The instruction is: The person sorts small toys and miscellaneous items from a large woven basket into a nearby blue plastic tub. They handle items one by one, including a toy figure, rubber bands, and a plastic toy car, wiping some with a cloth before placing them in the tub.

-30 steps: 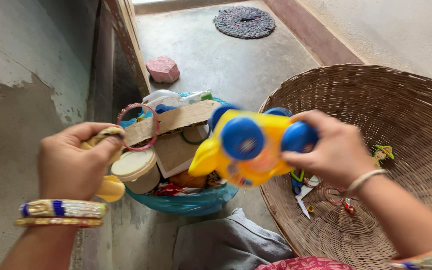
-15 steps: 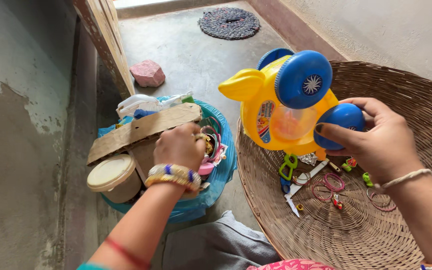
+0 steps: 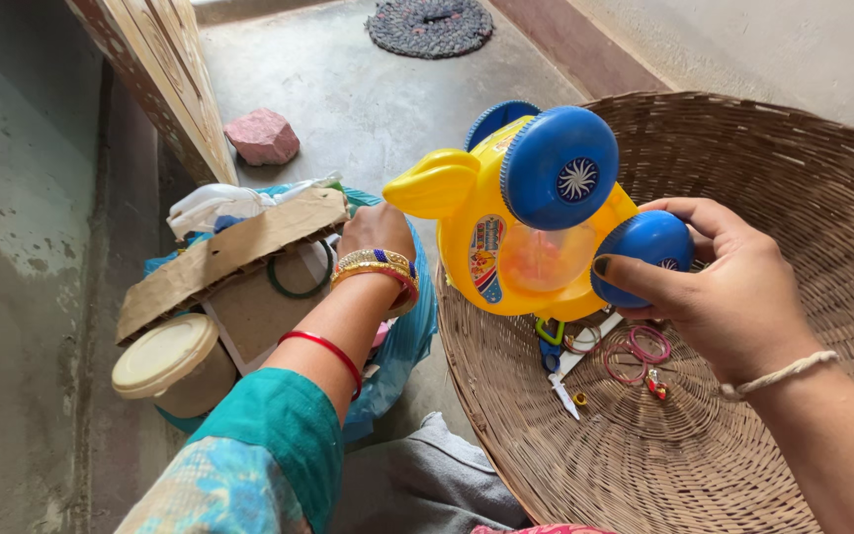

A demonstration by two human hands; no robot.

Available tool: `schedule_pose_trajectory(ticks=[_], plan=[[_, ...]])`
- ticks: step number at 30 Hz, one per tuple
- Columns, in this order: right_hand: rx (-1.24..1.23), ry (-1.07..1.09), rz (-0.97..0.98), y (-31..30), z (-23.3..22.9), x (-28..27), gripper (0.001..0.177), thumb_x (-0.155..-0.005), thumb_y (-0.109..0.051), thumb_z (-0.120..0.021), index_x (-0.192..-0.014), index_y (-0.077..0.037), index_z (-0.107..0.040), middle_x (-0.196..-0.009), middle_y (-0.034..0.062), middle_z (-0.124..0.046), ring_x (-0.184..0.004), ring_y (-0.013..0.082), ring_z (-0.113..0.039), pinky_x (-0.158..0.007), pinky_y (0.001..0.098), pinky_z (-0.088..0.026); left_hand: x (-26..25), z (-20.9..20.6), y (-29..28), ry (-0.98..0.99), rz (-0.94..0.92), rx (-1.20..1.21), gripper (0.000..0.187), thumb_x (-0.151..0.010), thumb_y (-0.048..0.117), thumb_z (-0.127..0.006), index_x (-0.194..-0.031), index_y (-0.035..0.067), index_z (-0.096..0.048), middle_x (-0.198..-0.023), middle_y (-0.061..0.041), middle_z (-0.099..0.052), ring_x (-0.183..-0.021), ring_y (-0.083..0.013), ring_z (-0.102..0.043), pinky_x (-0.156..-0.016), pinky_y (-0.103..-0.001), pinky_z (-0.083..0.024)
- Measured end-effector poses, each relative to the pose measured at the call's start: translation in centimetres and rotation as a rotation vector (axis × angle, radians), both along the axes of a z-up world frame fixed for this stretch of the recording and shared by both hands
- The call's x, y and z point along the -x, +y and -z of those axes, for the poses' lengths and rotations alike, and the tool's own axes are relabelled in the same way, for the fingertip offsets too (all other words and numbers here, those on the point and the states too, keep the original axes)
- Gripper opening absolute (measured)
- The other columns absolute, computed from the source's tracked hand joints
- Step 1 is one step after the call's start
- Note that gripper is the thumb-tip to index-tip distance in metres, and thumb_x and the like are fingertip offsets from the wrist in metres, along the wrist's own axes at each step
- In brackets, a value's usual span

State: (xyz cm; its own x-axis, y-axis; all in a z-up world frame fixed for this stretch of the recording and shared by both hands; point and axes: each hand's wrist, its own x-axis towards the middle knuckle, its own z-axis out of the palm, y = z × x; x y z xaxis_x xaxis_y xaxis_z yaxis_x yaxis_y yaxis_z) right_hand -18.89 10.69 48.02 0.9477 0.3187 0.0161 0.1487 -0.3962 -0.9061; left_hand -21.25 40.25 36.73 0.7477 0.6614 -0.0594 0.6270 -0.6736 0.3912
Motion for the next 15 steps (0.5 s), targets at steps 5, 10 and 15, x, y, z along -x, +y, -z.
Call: schedule_pose_trajectory(ticks=[5,10,15], plan=[[0.041,0.009,0.018,-0.2,0.6,0.0,0.056,-0.071,-0.012,-0.084,-0.123,-0.006,-0.064,-0.104,0.0089,-0.075,-0.085,0.0171,-0.076,-0.071,0.0343,-0.062,-0.6,1.4,0.0,0.073,0.116,0.018,0.026,-0.096,0.011,-0.054,-0.113,0.006,-0.073,-0.118,-0.024,-0.068,-0.11,-0.0413,-0.067,-0.093,-0.048,-0.056],[0.133,-0.023,0.053,0.0,0.1,1.1,0.055,-0.069,-0.012,-0.087,-0.121,-0.008,-0.068,-0.101,0.0082,-0.076,-0.085,0.0168,-0.075,-0.074,0.0331,-0.064,2.4,-1.8,0.7,-0.146,0.184,0.006,0.025,-0.093,0.024,-0.062,-0.105,0.01,-0.079,-0.107,-0.02,-0.075,-0.101,-0.0367,-0.07,-0.087,-0.044,-0.056],[0.085,-0.015,-0.034,2.8,-1.8,2.9,0.057,-0.065,-0.027,-0.086,-0.118,-0.012,-0.071,-0.1,0.0087,-0.078,-0.083,0.0173,-0.078,-0.074,0.0356,-0.063,11.3,-5.7,2.8,-0.698,0.15,1.138,0.063,-0.093,0.053,-0.052,-0.132,0.006,-0.065,-0.103,-0.009,-0.075,-0.084,-0.0151,-0.072,-0.068,-0.031,-0.06]])
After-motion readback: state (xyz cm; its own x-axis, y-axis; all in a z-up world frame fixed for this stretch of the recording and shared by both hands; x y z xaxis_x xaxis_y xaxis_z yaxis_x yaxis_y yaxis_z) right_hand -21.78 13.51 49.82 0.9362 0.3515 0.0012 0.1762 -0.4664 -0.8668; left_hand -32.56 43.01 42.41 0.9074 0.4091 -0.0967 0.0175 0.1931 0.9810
